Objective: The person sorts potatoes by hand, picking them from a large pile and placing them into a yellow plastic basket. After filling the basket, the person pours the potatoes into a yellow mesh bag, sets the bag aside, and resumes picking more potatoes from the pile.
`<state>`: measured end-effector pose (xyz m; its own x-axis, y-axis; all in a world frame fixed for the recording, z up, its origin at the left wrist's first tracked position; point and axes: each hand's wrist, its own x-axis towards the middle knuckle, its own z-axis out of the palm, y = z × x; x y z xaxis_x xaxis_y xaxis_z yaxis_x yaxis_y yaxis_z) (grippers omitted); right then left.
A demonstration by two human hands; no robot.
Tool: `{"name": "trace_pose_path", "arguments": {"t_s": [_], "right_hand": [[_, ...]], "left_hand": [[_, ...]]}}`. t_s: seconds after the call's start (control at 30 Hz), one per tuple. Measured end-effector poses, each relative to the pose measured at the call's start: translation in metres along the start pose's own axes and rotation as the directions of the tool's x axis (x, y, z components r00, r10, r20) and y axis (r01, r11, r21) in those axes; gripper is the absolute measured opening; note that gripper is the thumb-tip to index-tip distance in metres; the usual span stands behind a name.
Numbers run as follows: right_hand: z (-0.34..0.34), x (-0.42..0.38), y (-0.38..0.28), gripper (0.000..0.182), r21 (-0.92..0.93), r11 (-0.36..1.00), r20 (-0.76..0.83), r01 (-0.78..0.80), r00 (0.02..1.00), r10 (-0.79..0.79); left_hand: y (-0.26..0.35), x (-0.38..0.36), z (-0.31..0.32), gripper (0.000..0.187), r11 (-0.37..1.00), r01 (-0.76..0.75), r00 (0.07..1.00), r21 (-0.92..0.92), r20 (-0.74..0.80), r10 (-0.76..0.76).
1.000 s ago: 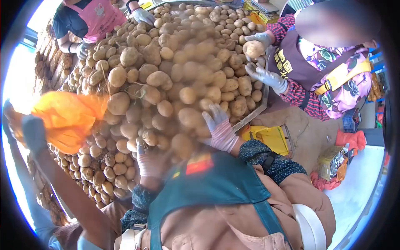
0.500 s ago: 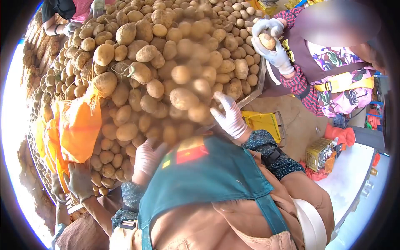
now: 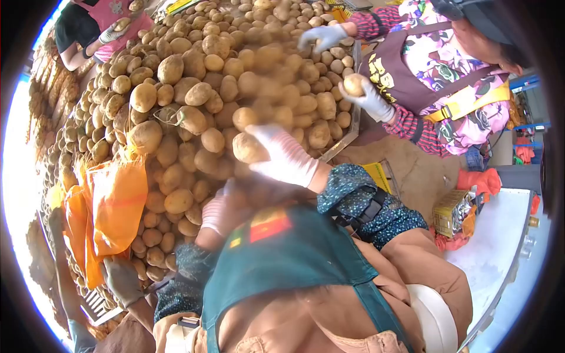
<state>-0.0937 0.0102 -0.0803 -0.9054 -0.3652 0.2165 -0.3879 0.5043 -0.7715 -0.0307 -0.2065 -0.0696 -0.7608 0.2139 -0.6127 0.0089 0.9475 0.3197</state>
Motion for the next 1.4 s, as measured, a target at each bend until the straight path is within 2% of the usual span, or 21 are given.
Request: {"name": "trace_pose_path", "arguments": {"t_s": [0.07, 0.1, 0.13, 0.17, 0.23, 0.27, 0.3, 0.47, 0.57, 0.6, 0.67, 0.83, 0.9, 0.97, 1.0, 1.1, 1.2, 1.23, 1.3, 1.37, 1.4], "right_hand": [[0.002, -0.011, 0.01, 0.062, 0.423, 0.891, -0.035, -0.166, 0.979, 0.199], [-0.001, -0.014, 0.01, 0.061, 0.61, 0.761, -0.022, -0.22, 0.956, 0.294], [-0.013, -0.021, 0.005, 0.062, 0.876, 0.38, 0.163, -0.296, 0.925, 0.342], [-0.017, -0.027, 0.007, 0.063, 0.938, 0.19, 0.215, -0.289, 0.918, 0.334], [-0.019, -0.042, 0.013, 0.065, 0.945, -0.209, 0.306, -0.252, 0.909, 0.284], [-0.017, -0.051, 0.015, 0.063, 0.918, -0.324, 0.328, -0.228, 0.896, 0.298], [-0.018, -0.06, 0.014, 0.062, 0.904, -0.362, 0.343, -0.226, 0.889, 0.302], [-0.019, -0.096, 0.016, 0.06, 0.881, -0.434, 0.341, -0.185, 0.886, 0.314], [-0.024, -0.113, 0.01, 0.061, 0.945, -0.263, 0.295, -0.196, 0.859, 0.418], [-0.026, -0.119, 0.011, 0.062, 0.957, -0.196, 0.278, -0.212, 0.862, 0.424], [-0.027, -0.129, 0.014, 0.064, 0.966, -0.073, 0.255, -0.248, 0.868, 0.425], [-0.042, -0.157, -0.003, 0.069, 0.93, -0.297, 0.323, -0.215, 0.865, 0.384], [-0.04, -0.172, -0.006, 0.072, 0.901, -0.4, 0.344, -0.166, 0.836, 0.428], [-0.041, -0.183, -0.004, 0.077, 0.806, -0.57, 0.381, -0.159, 0.877, 0.294], [-0.041, -0.188, -0.002, 0.08, 0.743, -0.649, 0.387, -0.162, 0.896, 0.219], [-0.034, -0.214, 0.008, 0.087, 0.696, -0.716, 0.45, -0.059, 0.813, 0.37], [-0.037, -0.26, 0.033, 0.081, 0.764, -0.643, 0.384, -0.061, 0.843, 0.376], [-0.041, -0.275, 0.039, 0.079, 0.798, -0.601, 0.351, -0.048, 0.848, 0.397], [-0.054, -0.304, 0.051, 0.076, 0.86, -0.51, 0.329, 0.013, 0.749, 0.575], [-0.063, -0.328, 0.072, 0.074, 0.909, -0.414, 0.298, 0.044, 0.625, 0.721], [-0.061, -0.343, 0.091, 0.075, 0.929, -0.366, 0.279, 0.049, 0.555, 0.783]], "left_hand": [[-0.026, -0.004, 0.026, 0.093, 0.981, -0.142, 0.955, -0.133, -0.281, 0.1], [-0.023, -0.007, 0.029, 0.092, 0.908, -0.169, 0.956, -0.382, -0.289, 0.056], [-0.02, -0.011, 0.028, 0.091, 0.773, -0.188, 0.959, -0.606, -0.283, 0.012], [-0.018, -0.013, 0.028, 0.09, 0.586, -0.197, 0.965, -0.786, -0.262, -0.027], [-0.018, -0.016, 0.029, 0.083, 0.309, -0.216, 0.969, -0.926, -0.243, -0.053], [-0.018, -0.021, 0.027, 0.083, 0.18, -0.201, 0.975, -0.963, -0.215, -0.06], [-0.017, -0.027, 0.024, 0.083, 0.049, -0.176, 0.981, -0.983, -0.179, -0.069], [-0.016, -0.028, 0.028, 0.08, -0.146, -0.073, 0.993, -0.987, -0.086, 0.082], [-0.007, -0.024, 0.031, 0.08, -0.126, -0.022, 0.983, -0.992, -0.044, 0.179], [0.017, -0.031, 0.029, 0.083, -0.176, -0.091, 0.987, -0.98, -0.112, 0.115], [0.025, -0.026, 0.03, 0.083, -0.096, -0.117, 0.973, -0.988, -0.134, 0.191], [0.053, -0.018, 0.033, 0.077, -0.144, -0.09, 0.915, -0.986, -0.139, 0.378], [0.071, -0.019, 0.043, 0.074, -0.056, -0.122, 0.929, -0.991, -0.134, 0.346], [0.079, -0.022, 0.051, 0.07, 0.033, -0.076, 0.945, -0.997, -0.061, 0.322], [0.079, -0.018, 0.062, 0.068, 0.165, -0.132, 0.937, -0.977, -0.069, 0.341], [0.078, -0.01, 0.09, 0.063, 0.46, -0.342, 0.892, -0.819, -0.128, 0.434], [0.073, -0.008, 0.103, 0.057, 0.529, -0.651, 0.732, -0.545, -0.266, 0.627], [0.069, -0.012, 0.096, 0.055, 0.623, -0.648, 0.757, -0.438, -0.282, 0.589], [0.061, -0.023, 0.083, 0.051, 0.785, -0.582, 0.801, -0.211, -0.311, 0.511], [0.053, -0.03, 0.069, 0.053, 0.937, -0.335, 0.868, -0.1, -0.421, 0.265], [0.043, -0.026, 0.07, 0.059, 0.958, -0.283, 0.87, -0.049, -0.433, 0.235]]}}
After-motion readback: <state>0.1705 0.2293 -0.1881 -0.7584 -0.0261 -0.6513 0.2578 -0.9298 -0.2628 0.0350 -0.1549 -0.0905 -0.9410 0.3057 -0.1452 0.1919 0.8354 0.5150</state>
